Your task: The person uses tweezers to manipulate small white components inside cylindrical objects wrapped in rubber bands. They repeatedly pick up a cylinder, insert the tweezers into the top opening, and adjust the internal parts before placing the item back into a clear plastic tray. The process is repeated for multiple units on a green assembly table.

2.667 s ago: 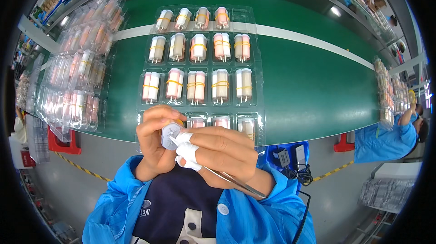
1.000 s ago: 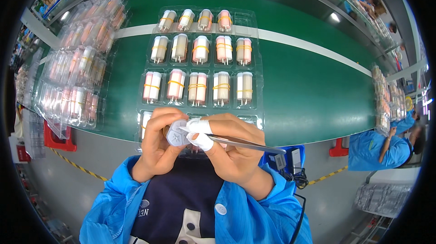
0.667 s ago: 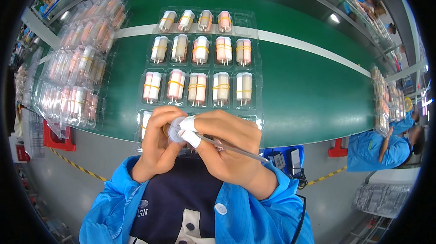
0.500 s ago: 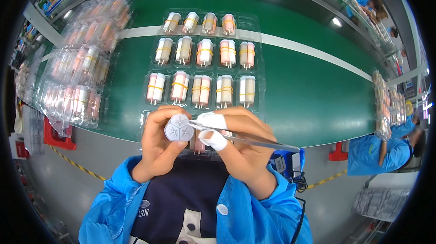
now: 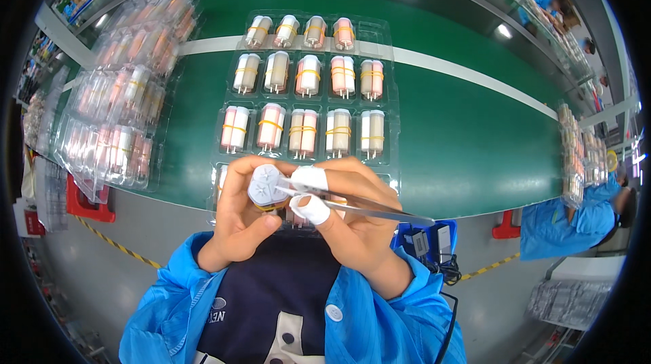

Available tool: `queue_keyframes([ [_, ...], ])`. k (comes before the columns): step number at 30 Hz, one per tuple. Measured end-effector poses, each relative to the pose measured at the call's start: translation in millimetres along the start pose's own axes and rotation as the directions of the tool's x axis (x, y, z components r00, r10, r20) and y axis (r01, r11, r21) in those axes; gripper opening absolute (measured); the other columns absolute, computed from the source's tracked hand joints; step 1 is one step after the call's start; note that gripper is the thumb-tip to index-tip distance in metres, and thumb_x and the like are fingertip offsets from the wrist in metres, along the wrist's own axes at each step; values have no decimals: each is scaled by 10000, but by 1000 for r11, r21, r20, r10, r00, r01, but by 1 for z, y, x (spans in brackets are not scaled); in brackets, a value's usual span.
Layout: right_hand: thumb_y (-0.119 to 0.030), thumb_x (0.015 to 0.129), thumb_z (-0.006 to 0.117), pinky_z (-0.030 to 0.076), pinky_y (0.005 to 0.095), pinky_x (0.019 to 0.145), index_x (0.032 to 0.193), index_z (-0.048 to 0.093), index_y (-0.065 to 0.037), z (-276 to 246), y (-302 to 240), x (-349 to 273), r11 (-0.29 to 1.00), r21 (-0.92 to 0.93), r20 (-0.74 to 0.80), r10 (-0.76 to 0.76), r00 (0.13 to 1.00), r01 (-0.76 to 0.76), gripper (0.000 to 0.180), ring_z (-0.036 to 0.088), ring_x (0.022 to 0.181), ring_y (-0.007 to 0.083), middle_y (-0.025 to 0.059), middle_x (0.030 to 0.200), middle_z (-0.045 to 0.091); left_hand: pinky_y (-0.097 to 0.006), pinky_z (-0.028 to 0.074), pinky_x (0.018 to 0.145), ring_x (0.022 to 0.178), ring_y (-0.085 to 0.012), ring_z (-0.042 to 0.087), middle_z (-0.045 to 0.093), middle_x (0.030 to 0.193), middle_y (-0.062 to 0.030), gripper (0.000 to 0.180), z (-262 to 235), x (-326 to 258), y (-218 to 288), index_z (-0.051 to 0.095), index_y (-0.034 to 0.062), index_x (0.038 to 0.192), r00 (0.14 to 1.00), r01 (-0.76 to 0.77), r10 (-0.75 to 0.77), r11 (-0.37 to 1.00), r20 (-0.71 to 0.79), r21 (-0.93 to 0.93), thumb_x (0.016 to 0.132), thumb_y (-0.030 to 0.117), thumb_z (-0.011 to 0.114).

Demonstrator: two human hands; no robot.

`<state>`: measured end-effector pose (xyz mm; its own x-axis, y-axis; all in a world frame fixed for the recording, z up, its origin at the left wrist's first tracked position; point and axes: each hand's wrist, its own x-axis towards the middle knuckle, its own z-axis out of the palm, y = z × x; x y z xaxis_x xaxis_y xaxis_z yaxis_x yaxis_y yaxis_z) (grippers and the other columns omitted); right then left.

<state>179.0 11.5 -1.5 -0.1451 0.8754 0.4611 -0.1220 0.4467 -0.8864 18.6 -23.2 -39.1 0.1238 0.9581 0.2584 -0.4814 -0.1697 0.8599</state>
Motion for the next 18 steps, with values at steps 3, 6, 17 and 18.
queue_keyframes([
  [3, -48, 765, 713, 501, 275, 623, 956, 665, 25, -3, 6, -1, 997, 5, -59, -71, 996, 71, 210, 631, 771, 179, 163, 890, 651, -348, 403, 922, 1074, -206, 494, 507, 1225, -190, 432, 6, 1, 5, 370, -18, 1218, 998, -20, 26, 994, -60, 105, 842, 21, 579],
  [6, -39, 769, 706, 508, 276, 623, 951, 664, 27, -4, 4, -2, 993, -40, -36, -110, 993, 108, 198, 635, 762, 182, 168, 895, 651, -366, 383, 929, 1083, -251, 483, 523, 1200, -192, 451, -3, 1, -6, 407, -16, 1197, 986, -156, 169, 892, 8, 424, 788, -21, 598],
  [17, -16, 752, 703, 514, 262, 590, 928, 666, 37, -1, -1, 1, 993, -84, 51, -76, 996, 80, 187, 653, 720, 182, 165, 830, 665, -359, 401, 914, 1054, -266, 492, 487, 1161, -215, 460, -11, 4, -11, 360, 2, 1191, 945, -321, 277, 682, 175, 657, 800, -45, 597],
  [18, -17, 751, 703, 514, 261, 589, 929, 666, 37, -1, -1, 1, 993, -83, 54, -82, 995, 87, 189, 654, 720, 183, 165, 831, 665, -359, 401, 912, 1052, -267, 492, 489, 1158, -213, 458, -11, 4, -10, 363, 2, 1189, 944, -322, 276, 670, 178, 669, 798, -45, 598],
])
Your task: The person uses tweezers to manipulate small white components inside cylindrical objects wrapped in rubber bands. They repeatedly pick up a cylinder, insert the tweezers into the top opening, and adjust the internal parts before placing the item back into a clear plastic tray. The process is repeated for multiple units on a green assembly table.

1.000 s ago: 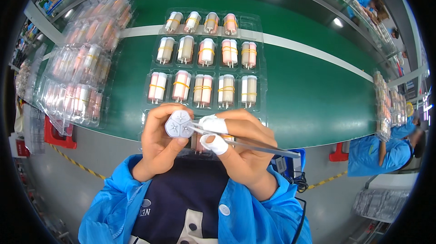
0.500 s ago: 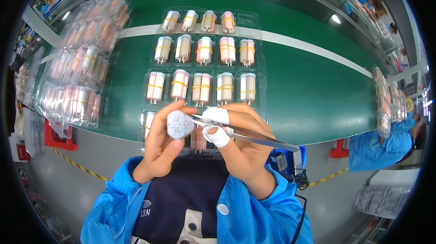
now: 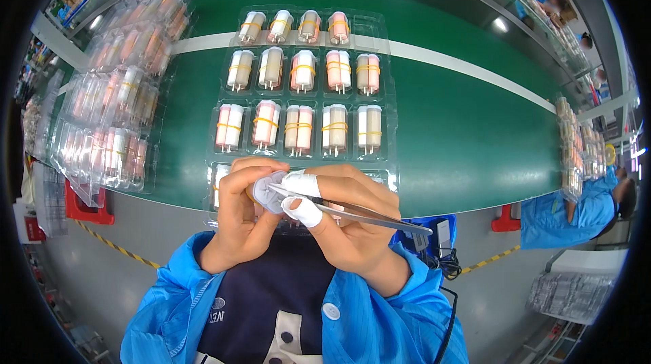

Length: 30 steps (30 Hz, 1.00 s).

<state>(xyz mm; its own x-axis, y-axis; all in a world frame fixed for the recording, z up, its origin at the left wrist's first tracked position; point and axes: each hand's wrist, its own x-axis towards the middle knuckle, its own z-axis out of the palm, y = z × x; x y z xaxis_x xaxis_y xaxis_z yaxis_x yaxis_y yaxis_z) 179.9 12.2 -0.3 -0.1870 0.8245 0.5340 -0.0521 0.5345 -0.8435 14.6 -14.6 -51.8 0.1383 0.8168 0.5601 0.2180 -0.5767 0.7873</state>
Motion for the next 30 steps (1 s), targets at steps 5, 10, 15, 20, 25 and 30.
queue_keyframes([
  [5, -1, 743, 698, 515, 262, 593, 930, 666, 37, 0, 1, 1, 1000, -15, 18, -6, 1000, 7, 193, 655, 721, 186, 166, 838, 665, -360, 404, 902, 1046, -268, 490, 502, 1145, -205, 441, 0, 1, -1, 381, -1, 1179, 1000, -21, 21, 997, -9, 68, 797, -38, 598],
  [10, 22, 743, 683, 519, 265, 598, 933, 665, 38, 0, 4, 1, 1000, -1, 38, -24, 999, 24, 191, 657, 721, 189, 169, 840, 666, -361, 407, 895, 1041, -268, 489, 508, 1141, -203, 440, 0, 1, -2, 387, -1, 1177, 999, -32, 34, 997, -20, 69, 795, -35, 601],
  [15, 25, 743, 681, 519, 262, 590, 922, 664, 39, 0, 4, 2, 1000, -7, 45, -26, 999, 27, 180, 659, 714, 189, 170, 842, 668, -361, 408, 887, 1030, -270, 492, 514, 1139, -201, 447, 0, 1, -2, 394, 0, 1174, 999, -42, 45, 995, -28, 86, 787, -31, 615],
  [20, 13, 742, 687, 516, 256, 569, 899, 667, 37, -2, 5, -1, 1000, -10, 36, -5, 999, 5, 160, 656, 684, 181, 165, 823, 670, -362, 410, 879, 1016, -277, 497, 526, 1131, -201, 448, -1, 1, -3, 404, -1, 1167, 998, -63, 66, 991, -18, 117, 777, -35, 622],
  [25, 5, 738, 693, 517, 255, 565, 881, 673, 36, -3, 3, -1, 1000, -21, 36, 14, 999, -14, 148, 656, 670, 178, 163, 808, 671, -392, 413, 853, 981, -317, 513, 550, 1115, -190, 513, 4, 0, -2, 456, 4, 1154, 996, -43, 48, 997, -77, 61, 673, -91, 606],
  [30, 9, 731, 693, 522, 258, 574, 876, 676, 34, -3, 3, 0, 1000, -13, 40, 16, 999, -16, 148, 664, 681, 188, 167, 806, 673, -408, 416, 836, 952, -341, 525, 562, 1101, -187, 546, 4, 1, -1, 480, 4, 1147, 994, -40, 44, 998, -96, 42, 629, -114, 602],
])
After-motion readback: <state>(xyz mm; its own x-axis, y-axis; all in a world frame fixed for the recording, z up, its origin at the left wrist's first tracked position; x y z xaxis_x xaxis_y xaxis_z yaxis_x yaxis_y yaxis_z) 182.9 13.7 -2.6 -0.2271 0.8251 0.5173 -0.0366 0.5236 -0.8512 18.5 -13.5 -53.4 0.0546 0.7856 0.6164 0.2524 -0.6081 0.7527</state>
